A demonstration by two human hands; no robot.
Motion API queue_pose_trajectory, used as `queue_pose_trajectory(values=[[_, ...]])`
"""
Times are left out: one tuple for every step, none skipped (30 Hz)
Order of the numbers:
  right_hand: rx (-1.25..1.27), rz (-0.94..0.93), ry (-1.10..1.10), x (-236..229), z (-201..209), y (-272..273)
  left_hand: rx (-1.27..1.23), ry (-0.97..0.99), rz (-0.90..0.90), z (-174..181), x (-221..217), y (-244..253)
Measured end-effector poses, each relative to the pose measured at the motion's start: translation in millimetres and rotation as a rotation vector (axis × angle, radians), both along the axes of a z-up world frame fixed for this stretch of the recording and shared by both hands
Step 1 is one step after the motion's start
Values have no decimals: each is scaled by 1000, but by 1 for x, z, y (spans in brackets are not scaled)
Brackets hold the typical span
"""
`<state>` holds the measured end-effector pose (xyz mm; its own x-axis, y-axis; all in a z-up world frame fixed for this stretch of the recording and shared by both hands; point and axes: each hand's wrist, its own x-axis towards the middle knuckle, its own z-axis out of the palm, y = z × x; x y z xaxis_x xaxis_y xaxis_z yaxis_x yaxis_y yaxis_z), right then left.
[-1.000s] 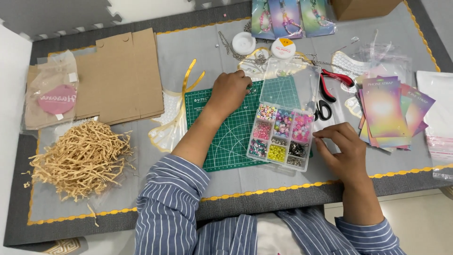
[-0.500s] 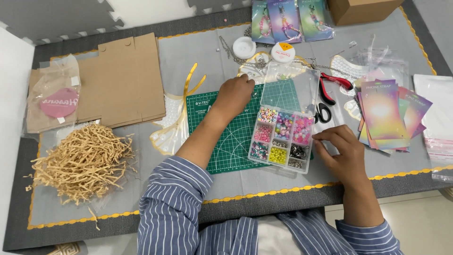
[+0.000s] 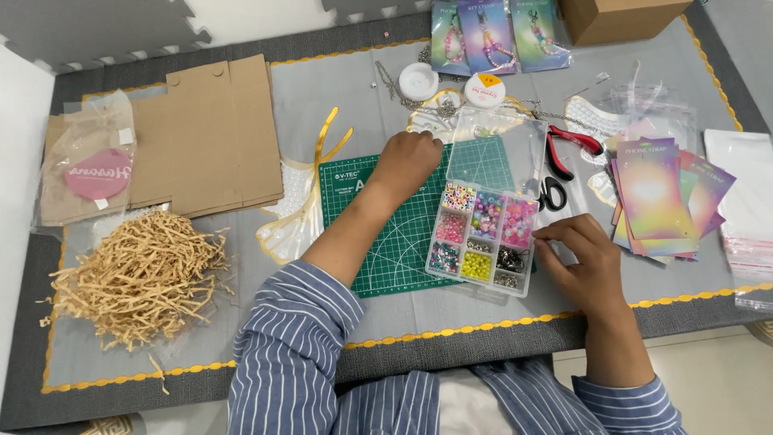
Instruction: Sorting and organizing small jewelry beads and components into a multi-compartment plastic box.
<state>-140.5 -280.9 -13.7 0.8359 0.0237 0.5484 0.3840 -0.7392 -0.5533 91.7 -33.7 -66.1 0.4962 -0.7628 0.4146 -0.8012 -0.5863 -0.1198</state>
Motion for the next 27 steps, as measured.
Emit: queue_pose_trajectory(values=[[10,3,2,0,-1,0,37,-55,-2,-6,3,-4],[10,3,2,0,0,0,37,-56,-3,-5,5,-4],[12,3,3,-1,1,0,31,-55,-2,-4,8,-3],[15,3,5,-1,2,1,26,-54,-2,-2,10,-3],[15,1,5,0,1,0,26,-54,-4,1,13,3],[9,-1,-4,0,0,-1,-57,127,-23,4,16,9],[3,-3,-13,0,-1,-2,-141,308,-43,7,19,15],[3,-7,-13,0,0,-1,-140,309,-46,24,9,18],[9,-3,-4,0,0,-1,-227,390,-75,41,-2,20],[16,0,5,0,1,-1,-314,470,-103,58,-13,23],[16,-2,8,0,2,0,-313,474,-104,69,-28,20],[4,-8,2,0,2,1,-346,532,-175,80,-43,17],[-7,-12,-4,0,2,2,-378,590,-245,91,-58,15],[-5,-13,-1,0,1,0,-377,594,-245,91,-75,13],[-9,-5,-4,0,0,-2,-338,617,-339,92,-92,11],[-12,2,-7,0,-1,-4,-299,639,-434,93,-109,9],[-10,2,-4,0,-2,-5,-298,642,-434,85,-114,6],[-12,5,-7,0,-2,-6,-252,522,-474,76,-119,4],[-14,8,-10,0,-2,-6,-206,401,-513,68,-125,3],[-12,9,-7,0,-3,-5,-205,403,-512,59,-124,1],[-15,11,-11,0,-3,-5,-172,307,-498,51,-123,-1],[-18,14,-15,0,-3,-5,-139,211,-483,43,-122,-3],[-19,12,-17,0,-2,-5,-139,208,-485,38,-122,-4],[-21,11,-21,1,-2,-5,-144,179,-481,34,-121,-6],[-23,11,-25,1,-2,-4,-148,151,-475,30,-121,-7],[-23,9,-27,1,-2,-4,-148,149,-477,39,-122,-5],[-21,11,-30,1,-2,-4,-161,193,-496,49,-123,-3]])
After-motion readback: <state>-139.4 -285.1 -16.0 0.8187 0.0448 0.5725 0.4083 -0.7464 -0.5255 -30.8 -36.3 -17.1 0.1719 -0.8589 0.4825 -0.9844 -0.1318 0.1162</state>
